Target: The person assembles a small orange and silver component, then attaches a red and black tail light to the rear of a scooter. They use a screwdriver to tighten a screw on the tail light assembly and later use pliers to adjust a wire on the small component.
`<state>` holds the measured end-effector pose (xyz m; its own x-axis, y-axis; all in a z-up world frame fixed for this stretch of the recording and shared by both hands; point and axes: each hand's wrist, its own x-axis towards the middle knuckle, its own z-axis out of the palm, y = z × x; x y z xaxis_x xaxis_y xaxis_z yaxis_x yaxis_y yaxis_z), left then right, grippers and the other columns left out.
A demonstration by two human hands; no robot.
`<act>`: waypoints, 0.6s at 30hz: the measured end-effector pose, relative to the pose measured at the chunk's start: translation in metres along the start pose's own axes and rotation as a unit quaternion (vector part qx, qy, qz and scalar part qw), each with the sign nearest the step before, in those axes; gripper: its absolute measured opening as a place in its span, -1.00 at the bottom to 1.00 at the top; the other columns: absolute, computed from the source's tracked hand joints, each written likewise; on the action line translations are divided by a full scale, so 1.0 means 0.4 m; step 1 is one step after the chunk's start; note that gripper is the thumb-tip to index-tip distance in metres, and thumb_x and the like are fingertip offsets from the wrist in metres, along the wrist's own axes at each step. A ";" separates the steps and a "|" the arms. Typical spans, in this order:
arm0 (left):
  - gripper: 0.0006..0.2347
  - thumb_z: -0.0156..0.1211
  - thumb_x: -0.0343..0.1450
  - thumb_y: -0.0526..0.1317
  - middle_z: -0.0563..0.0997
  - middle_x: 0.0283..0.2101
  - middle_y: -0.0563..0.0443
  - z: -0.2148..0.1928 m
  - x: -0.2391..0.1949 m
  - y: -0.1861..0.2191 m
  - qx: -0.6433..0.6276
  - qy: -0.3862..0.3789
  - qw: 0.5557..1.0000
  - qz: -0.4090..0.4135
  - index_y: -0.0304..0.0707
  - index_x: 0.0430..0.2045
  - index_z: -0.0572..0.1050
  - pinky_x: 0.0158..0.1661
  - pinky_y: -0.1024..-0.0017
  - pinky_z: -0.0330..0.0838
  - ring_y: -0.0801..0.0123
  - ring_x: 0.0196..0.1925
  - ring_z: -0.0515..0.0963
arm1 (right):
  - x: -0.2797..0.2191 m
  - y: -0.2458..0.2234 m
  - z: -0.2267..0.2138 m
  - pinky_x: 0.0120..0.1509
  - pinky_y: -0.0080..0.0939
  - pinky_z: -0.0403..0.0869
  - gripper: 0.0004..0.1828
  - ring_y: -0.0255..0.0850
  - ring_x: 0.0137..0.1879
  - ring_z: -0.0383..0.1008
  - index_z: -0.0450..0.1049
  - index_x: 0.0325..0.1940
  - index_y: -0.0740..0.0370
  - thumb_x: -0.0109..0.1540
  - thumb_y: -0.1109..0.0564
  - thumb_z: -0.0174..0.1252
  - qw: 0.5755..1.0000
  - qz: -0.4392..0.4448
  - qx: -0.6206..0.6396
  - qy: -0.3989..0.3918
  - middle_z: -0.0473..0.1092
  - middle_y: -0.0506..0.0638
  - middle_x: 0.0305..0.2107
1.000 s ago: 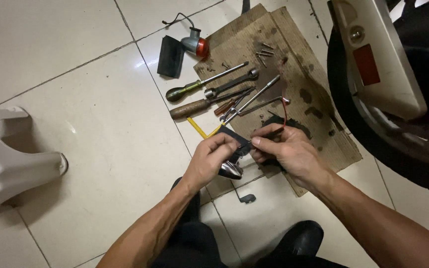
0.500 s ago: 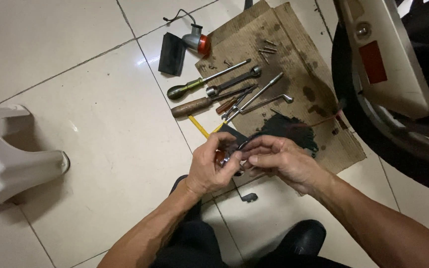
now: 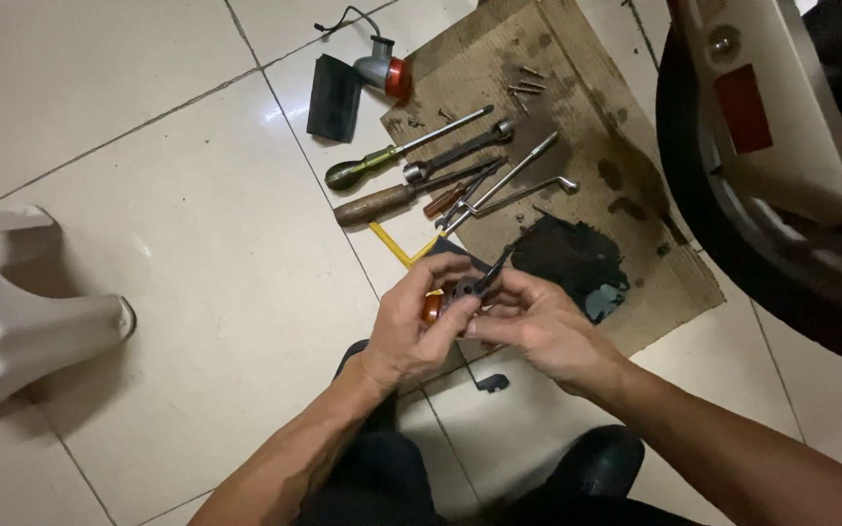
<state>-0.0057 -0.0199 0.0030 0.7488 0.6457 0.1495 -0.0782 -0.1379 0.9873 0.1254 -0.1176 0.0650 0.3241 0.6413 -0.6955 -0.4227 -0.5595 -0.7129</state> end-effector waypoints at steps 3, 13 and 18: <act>-0.71 0.35 0.38 -0.23 0.73 -0.22 -0.14 -0.023 -0.002 -0.016 -0.010 -0.017 0.999 -0.025 -0.28 -0.03 0.55 -0.13 0.22 0.56 0.17 -0.20 0.71 | 0.014 0.021 -0.019 -0.16 -0.10 0.60 -0.61 -0.10 -0.22 0.56 0.56 -0.09 0.44 0.01 0.39 0.43 1.000 -0.014 -0.006 0.008 0.53 0.22 -0.28; -0.76 0.34 0.39 -0.28 0.74 -0.25 -0.11 -0.054 0.008 0.002 -0.112 -0.035 0.990 -0.077 -0.29 -0.07 0.61 -0.12 0.32 0.57 0.46 -0.20 0.62 | 0.021 -0.012 -0.034 -0.06 -0.13 0.63 -0.59 -0.13 -0.18 0.52 0.53 -0.03 0.49 0.05 0.38 0.39 0.999 0.000 -0.044 0.008 0.47 0.24 -0.27; -0.77 0.30 0.40 -0.30 0.72 -0.17 -0.21 -0.066 0.024 0.018 -0.145 -0.032 0.982 -0.113 -0.36 -0.07 0.61 -0.03 0.27 0.56 0.35 -0.11 0.63 | 0.006 -0.043 -0.032 -0.26 -0.23 0.55 -0.55 -0.12 -0.21 0.49 0.49 0.04 0.44 0.07 0.34 0.36 0.998 -0.020 -0.058 0.006 0.48 0.27 -0.27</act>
<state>-0.0165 0.0053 0.0130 0.8082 0.5849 -0.0688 -0.0829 0.2286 0.9700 0.1442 -0.1131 0.0745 0.3497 0.6589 -0.6660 -0.3076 -0.5908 -0.7459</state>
